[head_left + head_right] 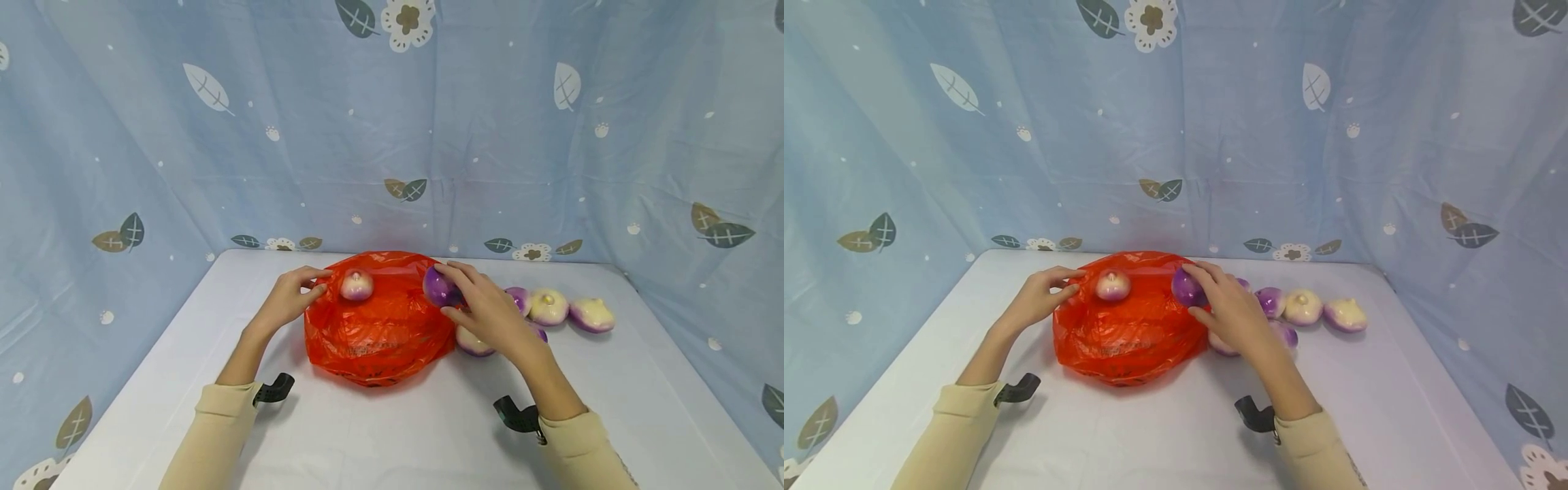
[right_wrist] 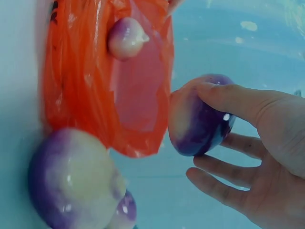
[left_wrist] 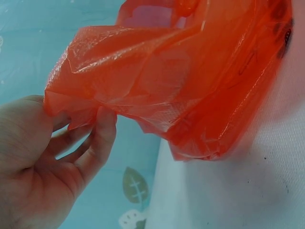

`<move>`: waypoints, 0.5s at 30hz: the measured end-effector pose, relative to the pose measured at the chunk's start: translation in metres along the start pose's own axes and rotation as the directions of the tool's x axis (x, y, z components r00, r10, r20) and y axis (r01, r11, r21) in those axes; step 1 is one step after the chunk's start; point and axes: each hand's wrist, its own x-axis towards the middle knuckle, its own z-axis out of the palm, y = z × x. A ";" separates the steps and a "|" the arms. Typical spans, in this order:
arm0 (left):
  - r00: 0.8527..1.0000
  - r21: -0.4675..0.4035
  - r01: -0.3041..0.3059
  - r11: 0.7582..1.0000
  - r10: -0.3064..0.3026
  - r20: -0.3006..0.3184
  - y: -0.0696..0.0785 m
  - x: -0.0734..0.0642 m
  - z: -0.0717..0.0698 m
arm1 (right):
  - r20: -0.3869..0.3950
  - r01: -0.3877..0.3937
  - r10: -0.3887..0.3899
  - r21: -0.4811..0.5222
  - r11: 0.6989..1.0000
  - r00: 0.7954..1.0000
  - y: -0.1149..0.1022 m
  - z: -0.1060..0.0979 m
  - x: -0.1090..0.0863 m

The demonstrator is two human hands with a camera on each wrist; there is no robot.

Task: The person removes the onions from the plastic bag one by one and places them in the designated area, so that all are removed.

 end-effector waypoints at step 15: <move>1.000 0.007 0.003 1.000 -0.003 -0.002 -0.003 0.000 -0.001 | 0.020 -0.056 0.058 -0.075 0.996 0.998 0.023 -0.017 -0.032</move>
